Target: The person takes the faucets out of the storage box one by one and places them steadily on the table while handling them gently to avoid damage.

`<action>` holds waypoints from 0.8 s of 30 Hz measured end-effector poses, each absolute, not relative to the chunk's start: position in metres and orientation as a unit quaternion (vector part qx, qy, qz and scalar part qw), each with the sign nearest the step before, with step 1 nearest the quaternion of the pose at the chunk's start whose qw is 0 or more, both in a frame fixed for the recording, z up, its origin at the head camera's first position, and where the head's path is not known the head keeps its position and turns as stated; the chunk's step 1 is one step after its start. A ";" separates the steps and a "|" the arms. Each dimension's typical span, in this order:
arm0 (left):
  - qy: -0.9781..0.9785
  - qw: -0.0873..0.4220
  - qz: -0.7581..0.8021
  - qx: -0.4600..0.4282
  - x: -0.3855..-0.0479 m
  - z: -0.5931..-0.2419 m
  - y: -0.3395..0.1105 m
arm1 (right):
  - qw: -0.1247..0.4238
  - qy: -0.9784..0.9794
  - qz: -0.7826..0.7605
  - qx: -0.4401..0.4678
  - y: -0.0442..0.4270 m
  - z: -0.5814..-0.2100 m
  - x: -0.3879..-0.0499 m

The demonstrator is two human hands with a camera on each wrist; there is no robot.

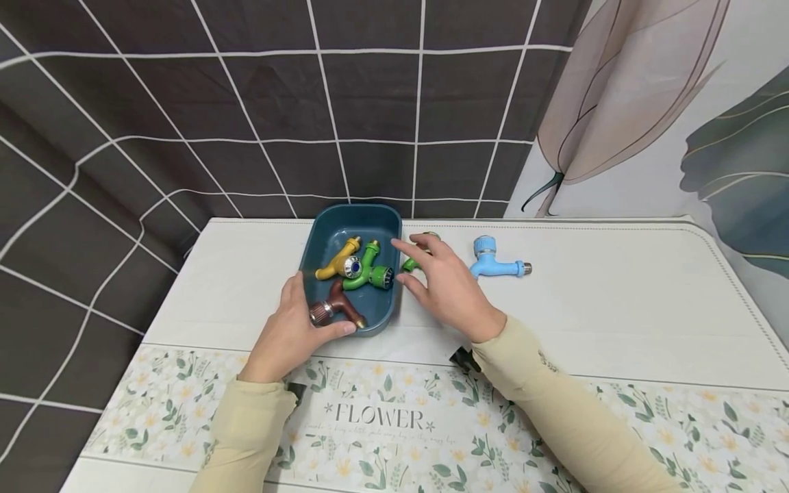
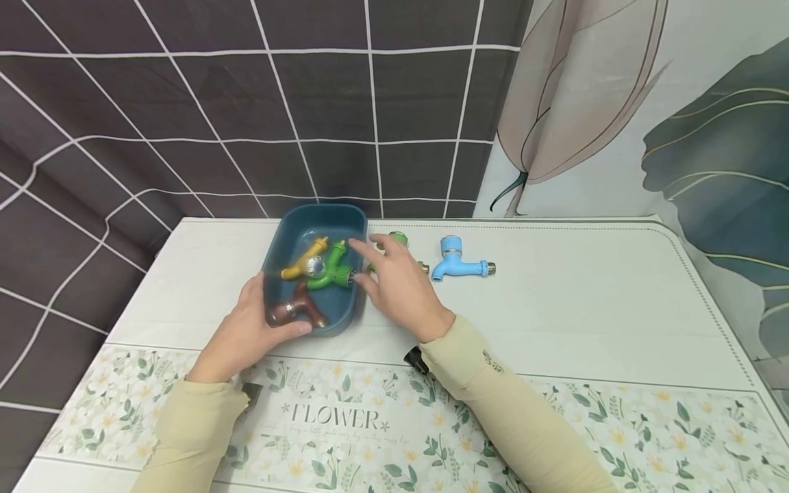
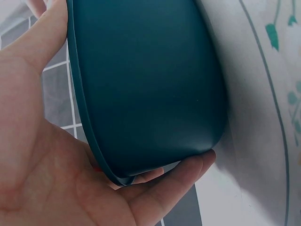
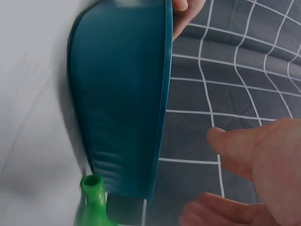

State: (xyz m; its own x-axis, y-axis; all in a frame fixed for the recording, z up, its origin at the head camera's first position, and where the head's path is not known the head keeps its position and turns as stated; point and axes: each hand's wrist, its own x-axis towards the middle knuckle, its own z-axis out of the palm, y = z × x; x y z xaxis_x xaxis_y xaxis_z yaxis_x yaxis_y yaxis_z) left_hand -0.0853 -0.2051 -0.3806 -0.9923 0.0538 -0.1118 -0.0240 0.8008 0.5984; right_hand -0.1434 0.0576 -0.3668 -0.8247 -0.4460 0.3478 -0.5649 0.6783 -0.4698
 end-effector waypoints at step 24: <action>0.948 0.058 0.313 0.014 -0.085 -0.380 -0.206 | 0.089 -0.899 0.302 0.303 0.028 -0.371 -0.151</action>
